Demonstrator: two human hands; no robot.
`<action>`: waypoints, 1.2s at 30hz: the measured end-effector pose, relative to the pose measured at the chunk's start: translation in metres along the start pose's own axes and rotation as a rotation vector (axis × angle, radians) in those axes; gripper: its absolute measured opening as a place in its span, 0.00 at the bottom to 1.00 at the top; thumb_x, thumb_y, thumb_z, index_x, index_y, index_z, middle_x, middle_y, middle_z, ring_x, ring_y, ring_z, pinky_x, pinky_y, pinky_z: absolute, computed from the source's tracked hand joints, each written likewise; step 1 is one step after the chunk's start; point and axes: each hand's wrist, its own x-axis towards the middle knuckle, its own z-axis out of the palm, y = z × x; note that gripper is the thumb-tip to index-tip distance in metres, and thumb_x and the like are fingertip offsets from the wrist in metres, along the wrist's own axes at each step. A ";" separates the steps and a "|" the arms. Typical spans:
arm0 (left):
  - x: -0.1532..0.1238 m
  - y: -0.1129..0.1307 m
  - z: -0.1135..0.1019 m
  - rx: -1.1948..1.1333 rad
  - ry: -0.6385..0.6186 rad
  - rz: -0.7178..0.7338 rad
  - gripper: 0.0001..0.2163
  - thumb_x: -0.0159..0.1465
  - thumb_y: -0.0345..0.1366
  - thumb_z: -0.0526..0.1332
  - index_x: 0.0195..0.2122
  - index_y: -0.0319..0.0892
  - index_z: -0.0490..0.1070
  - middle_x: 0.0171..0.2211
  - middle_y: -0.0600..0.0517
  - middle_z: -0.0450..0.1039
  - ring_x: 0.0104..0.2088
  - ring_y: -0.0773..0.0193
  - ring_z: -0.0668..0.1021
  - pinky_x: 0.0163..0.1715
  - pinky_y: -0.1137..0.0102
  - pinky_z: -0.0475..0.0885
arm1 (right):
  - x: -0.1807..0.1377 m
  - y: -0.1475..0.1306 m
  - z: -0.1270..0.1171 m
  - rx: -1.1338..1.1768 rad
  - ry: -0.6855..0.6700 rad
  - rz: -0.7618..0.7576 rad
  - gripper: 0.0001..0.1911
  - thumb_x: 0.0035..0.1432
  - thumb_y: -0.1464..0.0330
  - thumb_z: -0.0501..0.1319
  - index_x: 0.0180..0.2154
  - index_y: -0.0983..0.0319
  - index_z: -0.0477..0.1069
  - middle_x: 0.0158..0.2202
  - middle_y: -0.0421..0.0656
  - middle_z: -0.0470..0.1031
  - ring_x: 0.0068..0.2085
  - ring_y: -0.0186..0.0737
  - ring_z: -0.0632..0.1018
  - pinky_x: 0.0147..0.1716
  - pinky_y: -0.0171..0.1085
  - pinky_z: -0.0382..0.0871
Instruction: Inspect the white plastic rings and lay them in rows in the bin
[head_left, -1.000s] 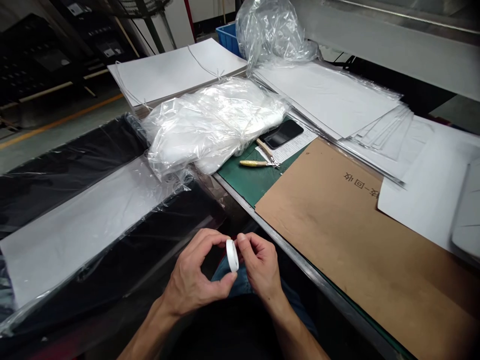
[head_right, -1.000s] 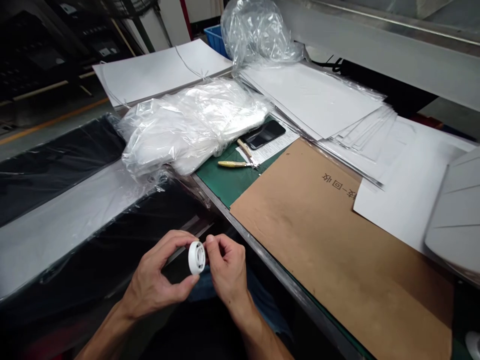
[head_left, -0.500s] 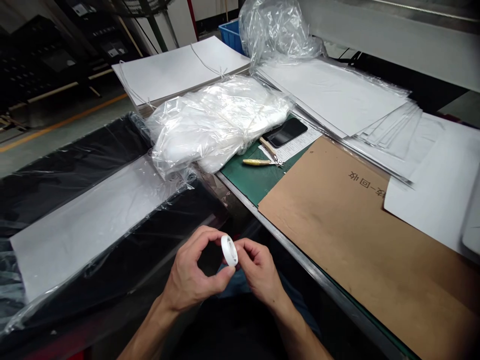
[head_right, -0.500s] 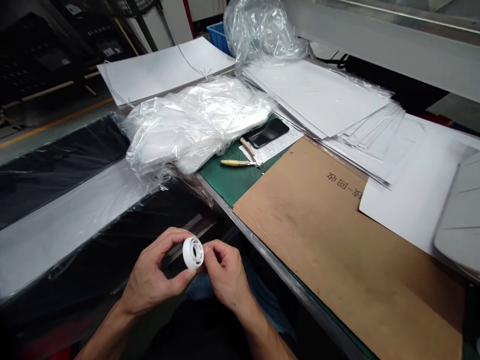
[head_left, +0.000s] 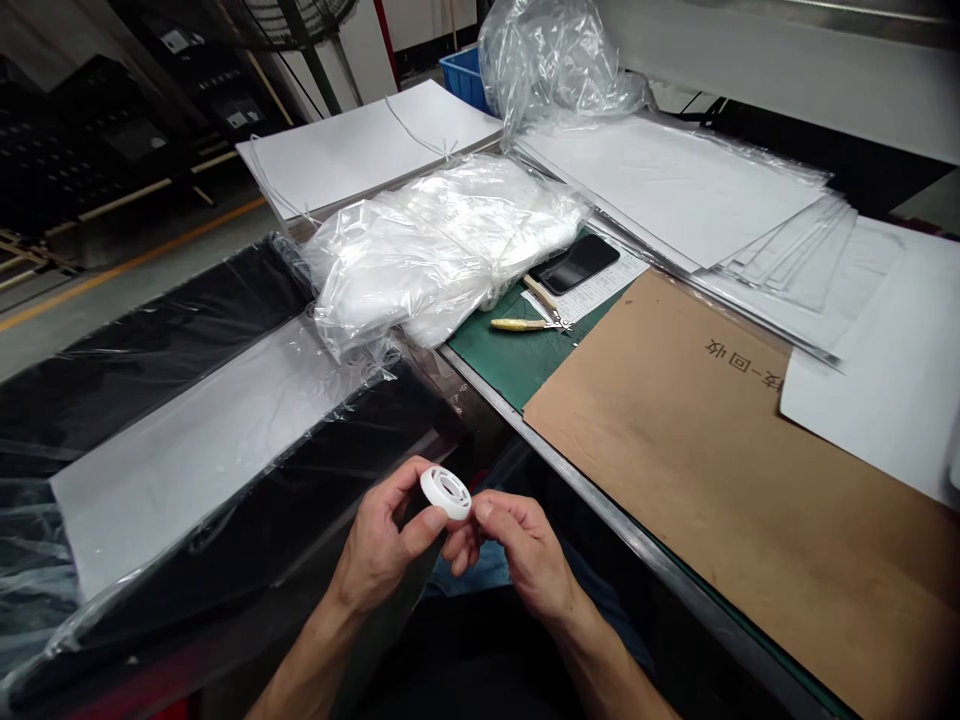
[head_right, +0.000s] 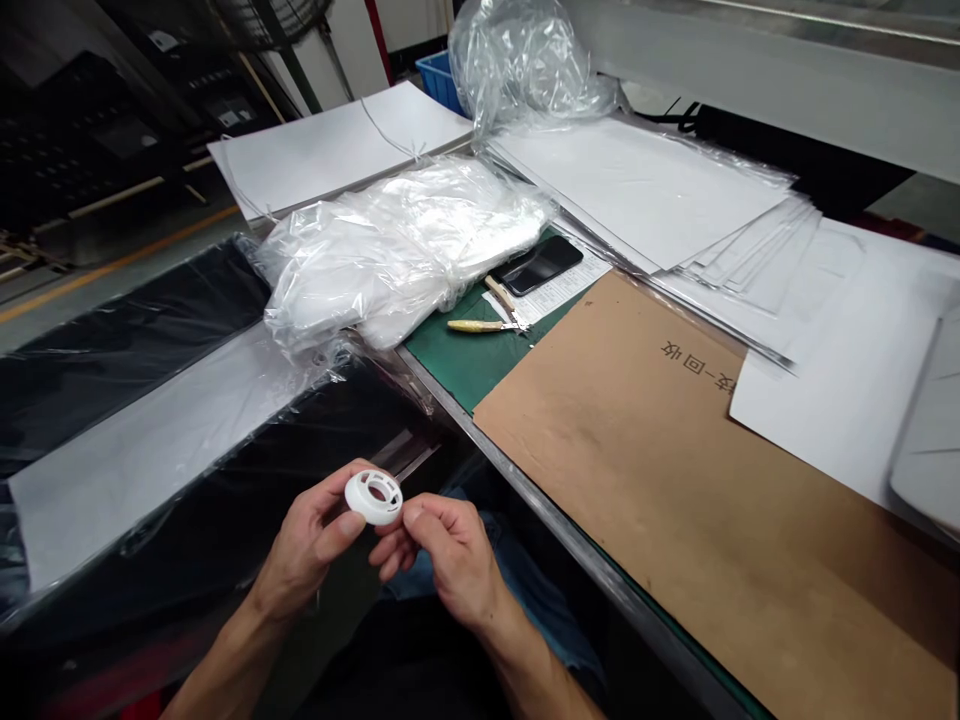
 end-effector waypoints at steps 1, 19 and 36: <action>0.000 -0.001 0.000 -0.031 -0.012 -0.016 0.21 0.62 0.57 0.67 0.38 0.40 0.76 0.33 0.51 0.75 0.34 0.59 0.76 0.37 0.67 0.72 | 0.000 0.001 0.000 0.008 0.003 -0.001 0.23 0.67 0.52 0.64 0.33 0.64 0.82 0.27 0.47 0.84 0.26 0.38 0.80 0.30 0.34 0.71; -0.001 -0.010 0.005 -0.362 -0.038 -0.158 0.22 0.62 0.57 0.70 0.36 0.40 0.79 0.33 0.50 0.76 0.35 0.60 0.75 0.38 0.68 0.72 | -0.001 0.003 -0.004 0.033 0.020 -0.014 0.21 0.67 0.52 0.66 0.35 0.64 0.84 0.29 0.46 0.85 0.26 0.36 0.82 0.30 0.33 0.73; -0.002 -0.013 0.004 -0.306 -0.036 -0.088 0.23 0.61 0.58 0.69 0.39 0.39 0.79 0.34 0.48 0.77 0.36 0.58 0.76 0.39 0.67 0.73 | -0.003 0.002 -0.005 0.018 0.032 -0.031 0.21 0.68 0.53 0.65 0.36 0.64 0.83 0.29 0.47 0.85 0.26 0.38 0.81 0.30 0.35 0.72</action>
